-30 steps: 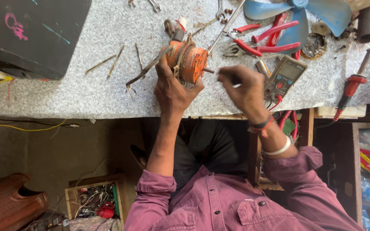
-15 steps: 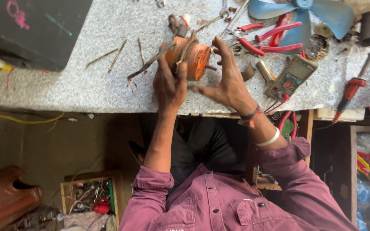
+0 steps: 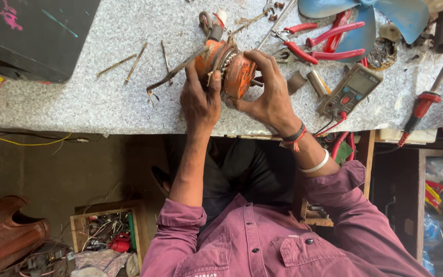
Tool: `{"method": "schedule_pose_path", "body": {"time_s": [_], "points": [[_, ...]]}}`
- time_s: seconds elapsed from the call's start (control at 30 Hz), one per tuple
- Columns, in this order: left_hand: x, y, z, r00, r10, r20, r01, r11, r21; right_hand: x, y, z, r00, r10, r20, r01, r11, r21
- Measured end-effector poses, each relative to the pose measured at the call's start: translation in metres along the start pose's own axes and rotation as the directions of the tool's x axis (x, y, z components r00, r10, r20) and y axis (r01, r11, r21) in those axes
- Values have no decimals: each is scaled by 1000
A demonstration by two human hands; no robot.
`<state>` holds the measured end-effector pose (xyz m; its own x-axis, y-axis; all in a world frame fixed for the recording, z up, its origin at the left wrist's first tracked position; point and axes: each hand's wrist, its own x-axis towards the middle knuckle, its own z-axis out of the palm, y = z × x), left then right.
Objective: The person works on an orange electrical motor at a cluttered workbench. They strip wire insulation, twist wires together, and wrap connections with red tape while handling pliers and a multimeter nearby.
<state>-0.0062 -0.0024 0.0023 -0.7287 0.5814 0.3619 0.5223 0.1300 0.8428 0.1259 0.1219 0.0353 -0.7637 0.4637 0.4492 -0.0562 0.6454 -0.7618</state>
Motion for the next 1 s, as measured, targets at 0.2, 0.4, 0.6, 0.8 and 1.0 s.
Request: {"method": "schedule_pose_path", "body": {"time_s": [0.2, 0.4, 0.6, 0.8, 1.0], "points": [[0, -2, 1, 1000, -11, 11, 11, 1000, 26, -2, 4, 1, 994, -104, 31, 107, 992, -72], [-1, -1, 1, 1000, 20, -13, -19, 997, 75, -5, 2, 0, 1000, -11, -14, 11, 1000, -12], [-2, 3, 1, 998, 49, -33, -46, 995, 94, -7, 2, -3, 999, -37, -18, 36, 998, -53], [-2, 5, 2, 999, 35, -30, -31, 989, 144, -9, 3, -6, 999, -47, -12, 46, 995, -90], [-1, 5, 8, 998, 56, -32, -50, 984, 169, -16, -4, -9, 998, -3, -68, -5, 992, -126]]}}
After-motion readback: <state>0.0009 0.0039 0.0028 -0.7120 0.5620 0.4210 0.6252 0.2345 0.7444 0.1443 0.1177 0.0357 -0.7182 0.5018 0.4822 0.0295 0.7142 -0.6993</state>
